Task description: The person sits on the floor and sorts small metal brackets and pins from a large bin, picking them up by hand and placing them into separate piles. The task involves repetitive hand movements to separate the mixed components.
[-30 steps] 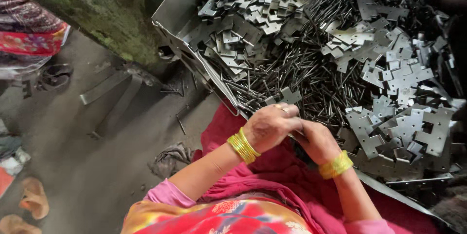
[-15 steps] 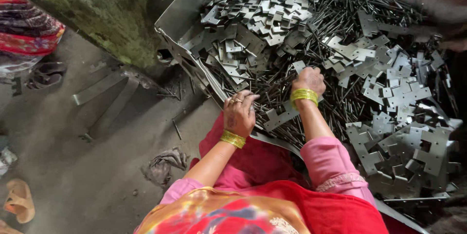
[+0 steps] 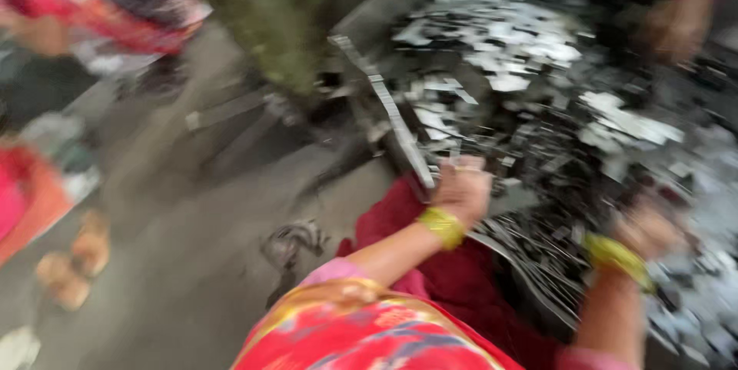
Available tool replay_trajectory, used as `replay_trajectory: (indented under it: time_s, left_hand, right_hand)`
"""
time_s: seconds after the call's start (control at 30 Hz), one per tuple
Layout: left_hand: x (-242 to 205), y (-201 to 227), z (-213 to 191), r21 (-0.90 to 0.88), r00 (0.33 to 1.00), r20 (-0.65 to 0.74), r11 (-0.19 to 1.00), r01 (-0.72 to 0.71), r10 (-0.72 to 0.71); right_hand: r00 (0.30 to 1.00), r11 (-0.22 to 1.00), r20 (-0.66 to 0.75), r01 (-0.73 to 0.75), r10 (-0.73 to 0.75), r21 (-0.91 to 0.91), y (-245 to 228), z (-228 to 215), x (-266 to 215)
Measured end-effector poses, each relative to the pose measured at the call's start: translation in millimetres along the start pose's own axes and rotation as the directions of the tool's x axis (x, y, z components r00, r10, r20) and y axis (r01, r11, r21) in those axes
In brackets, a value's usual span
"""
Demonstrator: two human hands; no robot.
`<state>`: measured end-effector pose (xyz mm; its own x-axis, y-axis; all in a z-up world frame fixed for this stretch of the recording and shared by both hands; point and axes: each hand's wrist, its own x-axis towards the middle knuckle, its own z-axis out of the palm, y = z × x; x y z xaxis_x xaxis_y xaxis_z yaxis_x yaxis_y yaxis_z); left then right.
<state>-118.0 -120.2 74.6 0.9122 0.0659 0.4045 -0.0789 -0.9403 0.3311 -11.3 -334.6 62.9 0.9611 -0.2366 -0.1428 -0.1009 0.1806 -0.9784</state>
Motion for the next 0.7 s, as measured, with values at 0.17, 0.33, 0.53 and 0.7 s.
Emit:
replay_trajectory:
  time_s: [0.17,0.33,0.53,0.7]
  left_hand:
    - [-8,29,27,0.283,0.978,0.173,0.945,-0.164,0.118]
    - [-13,33,35,0.316,0.975,0.207,0.949,0.018,-0.087]
    - [-12,39,12,0.367,0.92,0.372,0.93,-0.021,-0.126]
    - [-15,36,32,0.184,0.987,0.155,0.983,0.005,-0.034]
  right_hand:
    - [0.956,0.99,0.262,-0.113,0.131,-0.083,10,26,-63]
    - [0.841,0.926,0.523,0.076,0.14,-0.37,19,44,-93]
    - [0.778,0.781,0.621,0.33,0.094,-0.531,3,-3,-100]
    - [0.819,0.722,0.573,0.38,0.027,-0.578,7,-28,-88]
